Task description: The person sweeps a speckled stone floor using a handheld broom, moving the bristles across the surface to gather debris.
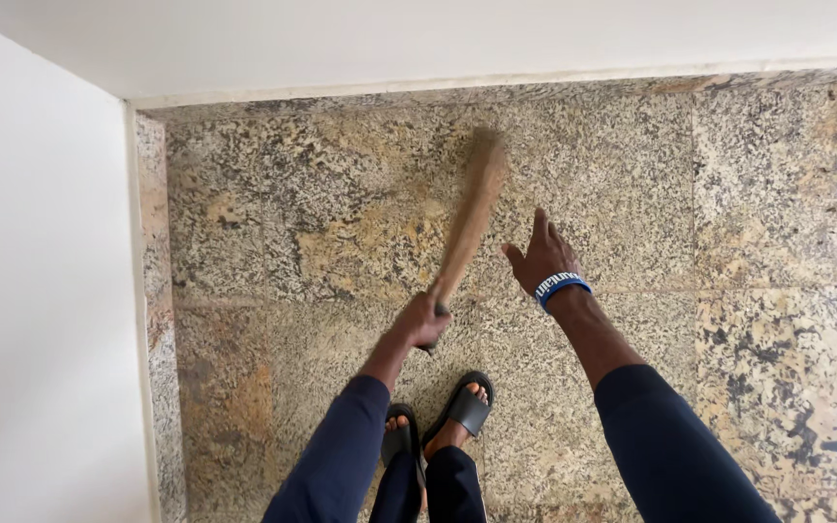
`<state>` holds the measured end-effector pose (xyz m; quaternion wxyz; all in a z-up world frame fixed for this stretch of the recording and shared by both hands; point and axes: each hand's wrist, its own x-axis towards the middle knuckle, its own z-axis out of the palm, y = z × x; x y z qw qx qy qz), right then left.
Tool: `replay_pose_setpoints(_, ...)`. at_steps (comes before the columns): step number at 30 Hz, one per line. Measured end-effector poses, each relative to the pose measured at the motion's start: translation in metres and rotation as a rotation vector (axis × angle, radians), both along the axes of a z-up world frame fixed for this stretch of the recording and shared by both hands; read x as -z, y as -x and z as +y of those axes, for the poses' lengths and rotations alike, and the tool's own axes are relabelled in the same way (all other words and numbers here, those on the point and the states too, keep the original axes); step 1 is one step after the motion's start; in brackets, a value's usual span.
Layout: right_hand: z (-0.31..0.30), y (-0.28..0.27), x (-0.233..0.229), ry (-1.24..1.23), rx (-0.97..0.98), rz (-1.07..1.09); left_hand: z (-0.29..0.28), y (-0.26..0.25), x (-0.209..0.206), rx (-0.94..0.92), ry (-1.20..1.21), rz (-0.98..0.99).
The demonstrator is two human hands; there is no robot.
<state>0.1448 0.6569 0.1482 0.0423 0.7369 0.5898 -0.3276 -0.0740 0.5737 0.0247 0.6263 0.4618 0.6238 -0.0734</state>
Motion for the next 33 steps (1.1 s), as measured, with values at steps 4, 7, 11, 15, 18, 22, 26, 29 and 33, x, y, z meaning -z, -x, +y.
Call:
replay_pose_setpoints(4, 0.004, -0.006, 0.002, -0.074, 0.012, 0.053, -0.041, -0.002, -0.049, 0.012, -0.101, -0.137)
replay_pose_setpoints(7, 0.005, -0.014, 0.005, -0.072, 0.041, 0.066, -0.075, 0.031, -0.065, -0.223, -0.247, -0.193)
replay_pose_setpoints(11, 0.003, -0.031, 0.015, -0.121, 0.050, 0.090, -0.099, 0.098, -0.050, -0.467, -0.330, 0.015)
replay_pose_setpoints(15, -0.001, -0.054, 0.030, -0.138, 0.096, 0.089, -0.092, 0.140, 0.020, -0.656, -0.278, 0.276)
replay_pose_setpoints(18, -0.008, -0.072, 0.033, -0.139, 0.125, 0.080, -0.065, 0.128, 0.077, -0.734, -0.155, 0.337)
replay_pose_setpoints(22, -0.017, -0.095, 0.014, -0.021, 0.198, 0.044, -0.023, 0.026, 0.125, -0.292, -0.190, 0.229)
replay_pose_setpoints(26, -0.023, -0.113, 0.002, 0.054, 0.298, 0.045, 0.003, -0.101, 0.094, -0.151, -0.020, -0.038)
replay_pose_setpoints(29, -0.034, -0.127, 0.015, 0.030, 0.344, 0.081, 0.025, -0.154, 0.038, 0.043, -0.162, -0.135)
replay_pose_setpoints(33, -0.059, -0.125, 0.052, 0.091, 0.428, 0.188, 0.011, -0.185, -0.011, 0.107, -0.181, -0.150)
